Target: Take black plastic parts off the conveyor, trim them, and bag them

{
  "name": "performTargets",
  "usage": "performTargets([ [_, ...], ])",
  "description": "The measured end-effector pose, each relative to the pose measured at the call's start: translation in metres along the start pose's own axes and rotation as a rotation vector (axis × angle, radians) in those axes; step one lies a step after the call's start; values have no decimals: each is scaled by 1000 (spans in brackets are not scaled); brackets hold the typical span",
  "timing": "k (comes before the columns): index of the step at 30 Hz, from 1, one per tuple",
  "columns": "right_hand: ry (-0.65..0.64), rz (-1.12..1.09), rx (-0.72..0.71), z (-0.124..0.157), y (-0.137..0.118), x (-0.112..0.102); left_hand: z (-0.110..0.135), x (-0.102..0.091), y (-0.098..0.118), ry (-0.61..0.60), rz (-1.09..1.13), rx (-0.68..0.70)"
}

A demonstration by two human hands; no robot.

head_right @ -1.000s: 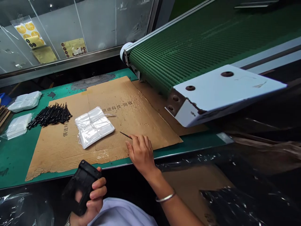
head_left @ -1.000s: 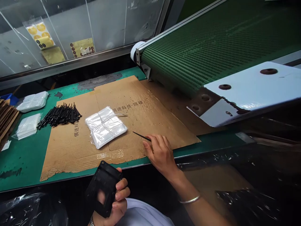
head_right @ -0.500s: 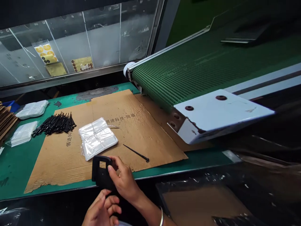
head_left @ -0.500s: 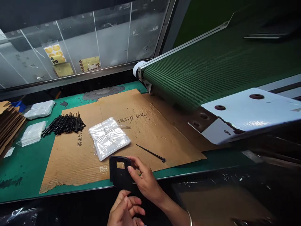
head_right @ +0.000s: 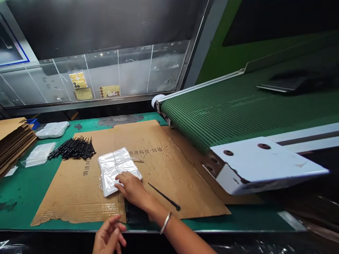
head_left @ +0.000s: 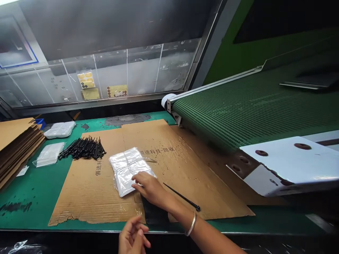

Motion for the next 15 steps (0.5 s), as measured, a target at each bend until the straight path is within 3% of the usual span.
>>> performTargets([
  [2, -89, 84, -46, -16, -12, 12, -25, -23, 31, 133, -384, 232],
  [3, -124, 127, -57, -23, -15, 18, -39, -31, 45, 149, -602, 306],
  [4, -153, 167, -63, -30, -18, 22, -54, -38, 55, 156, -671, 325],
  [6, -194, 235, -63, -41, -20, 29, -82, -45, 70, 137, -738, 348],
  [9, -217, 302, -40, -51, -17, 30, -115, -40, 78, 30, -774, 379],
  [15, -203, 316, 12, -58, -2, 23, -152, -22, 75, -56, -853, 366],
])
Point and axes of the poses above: each hand's wrist, its own z-axis away from the middle knuckle, its own x-axis out of the palm, y = z × x, the point moved 5 cm from there along -z, towards the middle knuckle, and after that the axes turned 15 degrees about x, right-handed, at the moved point
